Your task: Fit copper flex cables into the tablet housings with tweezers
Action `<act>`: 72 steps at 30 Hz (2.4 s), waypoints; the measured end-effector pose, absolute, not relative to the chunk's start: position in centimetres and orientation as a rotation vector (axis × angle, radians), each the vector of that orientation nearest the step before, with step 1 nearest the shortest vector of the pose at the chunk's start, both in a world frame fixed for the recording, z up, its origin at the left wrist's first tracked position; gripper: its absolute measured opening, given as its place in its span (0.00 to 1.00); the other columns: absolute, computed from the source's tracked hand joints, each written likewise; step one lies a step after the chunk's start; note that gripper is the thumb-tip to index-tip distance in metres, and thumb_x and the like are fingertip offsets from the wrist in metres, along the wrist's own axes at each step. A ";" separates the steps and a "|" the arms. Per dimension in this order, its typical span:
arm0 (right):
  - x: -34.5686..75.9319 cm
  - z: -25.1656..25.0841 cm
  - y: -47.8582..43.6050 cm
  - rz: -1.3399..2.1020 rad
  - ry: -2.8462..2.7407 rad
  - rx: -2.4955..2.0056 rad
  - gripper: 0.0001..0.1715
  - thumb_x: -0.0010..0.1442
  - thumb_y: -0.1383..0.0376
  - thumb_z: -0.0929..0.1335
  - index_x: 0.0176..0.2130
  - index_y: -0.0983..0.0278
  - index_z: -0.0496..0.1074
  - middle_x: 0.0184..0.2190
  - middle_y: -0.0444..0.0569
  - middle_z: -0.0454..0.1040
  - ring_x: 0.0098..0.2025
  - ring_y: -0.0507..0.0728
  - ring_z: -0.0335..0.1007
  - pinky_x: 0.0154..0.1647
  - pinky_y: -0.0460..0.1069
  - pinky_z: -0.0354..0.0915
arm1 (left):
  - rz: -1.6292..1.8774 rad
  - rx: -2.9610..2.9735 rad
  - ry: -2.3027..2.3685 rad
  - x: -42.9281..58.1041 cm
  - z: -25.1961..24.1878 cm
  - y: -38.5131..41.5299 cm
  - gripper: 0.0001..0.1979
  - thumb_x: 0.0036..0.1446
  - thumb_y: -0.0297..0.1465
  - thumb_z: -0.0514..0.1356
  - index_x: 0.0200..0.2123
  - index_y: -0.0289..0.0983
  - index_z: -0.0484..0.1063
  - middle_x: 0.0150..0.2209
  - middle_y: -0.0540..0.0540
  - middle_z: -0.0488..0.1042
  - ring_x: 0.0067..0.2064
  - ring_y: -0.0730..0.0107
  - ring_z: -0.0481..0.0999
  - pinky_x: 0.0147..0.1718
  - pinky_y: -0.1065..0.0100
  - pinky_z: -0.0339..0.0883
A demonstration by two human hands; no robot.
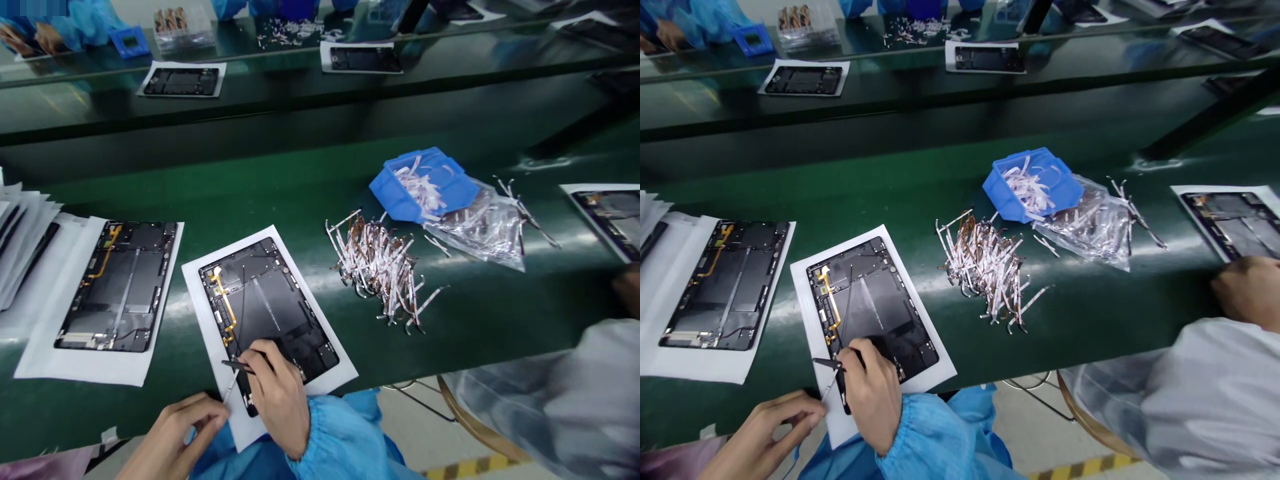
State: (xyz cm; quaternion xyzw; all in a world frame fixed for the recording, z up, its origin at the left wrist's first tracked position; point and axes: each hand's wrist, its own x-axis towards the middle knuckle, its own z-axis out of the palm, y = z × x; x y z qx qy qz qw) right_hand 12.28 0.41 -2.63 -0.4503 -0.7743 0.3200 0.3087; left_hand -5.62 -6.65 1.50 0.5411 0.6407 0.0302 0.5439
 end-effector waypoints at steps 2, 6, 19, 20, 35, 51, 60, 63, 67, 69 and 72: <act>12.3 -2.6 0.6 0.917 -1.986 -1.212 0.15 0.67 0.75 0.60 0.41 0.63 0.73 0.38 0.49 0.76 0.36 0.54 0.75 0.36 0.47 0.68 | 0.052 1.268 1.510 -5.7 1.5 -6.5 0.18 0.68 0.45 0.49 0.38 0.45 0.75 0.38 0.51 0.76 0.41 0.70 0.77 0.41 0.75 0.66; 12.5 -2.4 0.6 0.997 -1.917 -1.271 0.09 0.68 0.66 0.63 0.42 0.62 0.73 0.41 0.49 0.75 0.37 0.55 0.76 0.38 0.48 0.70 | 0.048 1.279 1.495 -5.7 1.4 -6.3 0.18 0.68 0.45 0.49 0.37 0.45 0.75 0.38 0.52 0.76 0.42 0.70 0.76 0.41 0.75 0.65; 12.0 -2.0 0.6 0.859 -2.190 -1.364 0.04 0.63 0.69 0.66 0.36 0.61 0.70 0.46 0.50 0.70 0.31 0.53 0.73 0.27 0.47 0.65 | 0.150 1.272 1.496 -6.0 1.0 -6.2 0.18 0.67 0.45 0.51 0.38 0.43 0.77 0.36 0.49 0.76 0.35 0.69 0.75 0.35 0.74 0.65; 12.0 -2.0 0.6 0.848 -2.204 -1.357 0.04 0.62 0.70 0.66 0.36 0.61 0.70 0.46 0.50 0.70 0.31 0.53 0.73 0.27 0.47 0.65 | 0.165 1.255 1.492 -6.1 0.9 -6.2 0.18 0.66 0.45 0.51 0.38 0.43 0.77 0.35 0.49 0.76 0.35 0.70 0.74 0.35 0.74 0.65; 12.9 -1.2 0.1 1.401 -1.530 -1.094 0.05 0.63 0.70 0.66 0.34 0.62 0.70 0.32 0.46 0.77 0.35 0.53 0.76 0.36 0.46 0.71 | 0.558 1.030 1.496 -6.4 -0.1 -6.3 0.16 0.63 0.41 0.58 0.50 0.40 0.72 0.32 0.50 0.74 0.33 0.70 0.75 0.34 0.73 0.70; 14.6 0.0 1.2 1.324 -1.859 -1.030 0.08 0.63 0.73 0.66 0.37 0.61 0.73 0.32 0.45 0.77 0.35 0.52 0.75 0.38 0.43 0.69 | 0.671 1.110 1.462 -3.1 0.3 -5.8 0.16 0.67 0.38 0.55 0.55 0.43 0.73 0.38 0.47 0.74 0.36 0.71 0.75 0.37 0.72 0.69; 14.5 -0.6 0.6 1.044 -1.967 -0.963 0.18 0.63 0.78 0.60 0.43 0.61 0.72 0.37 0.47 0.78 0.38 0.54 0.76 0.39 0.47 0.70 | 0.713 1.098 1.509 -2.7 0.6 -5.6 0.16 0.65 0.38 0.57 0.54 0.45 0.75 0.40 0.46 0.77 0.41 0.68 0.76 0.46 0.71 0.71; 14.4 -0.7 0.6 1.026 -1.943 -0.950 0.14 0.64 0.76 0.62 0.42 0.61 0.72 0.35 0.47 0.78 0.36 0.54 0.76 0.38 0.47 0.69 | 0.764 1.109 1.516 -2.7 0.4 -5.6 0.15 0.64 0.38 0.59 0.52 0.46 0.76 0.38 0.48 0.77 0.39 0.70 0.76 0.44 0.72 0.72; 14.2 -0.7 0.8 1.092 -1.903 -0.963 0.13 0.63 0.77 0.63 0.39 0.62 0.71 0.34 0.46 0.78 0.36 0.53 0.75 0.39 0.46 0.68 | 0.781 1.135 1.552 -2.8 0.1 -5.7 0.14 0.63 0.38 0.60 0.51 0.46 0.77 0.38 0.49 0.78 0.39 0.70 0.78 0.42 0.74 0.73; 14.1 -0.7 0.8 1.120 -1.887 -0.965 0.13 0.62 0.78 0.63 0.39 0.61 0.71 0.33 0.45 0.77 0.35 0.53 0.75 0.39 0.46 0.68 | 0.790 1.129 1.571 -2.8 -0.1 -5.9 0.14 0.62 0.38 0.61 0.51 0.45 0.77 0.38 0.49 0.79 0.40 0.69 0.79 0.41 0.74 0.74; 14.0 -0.6 0.7 1.131 -1.876 -0.979 0.16 0.59 0.79 0.61 0.38 0.61 0.70 0.32 0.44 0.76 0.34 0.52 0.74 0.37 0.45 0.67 | 0.807 1.140 1.595 -2.7 -0.4 -6.3 0.15 0.63 0.38 0.60 0.51 0.44 0.77 0.38 0.49 0.80 0.39 0.69 0.80 0.39 0.74 0.74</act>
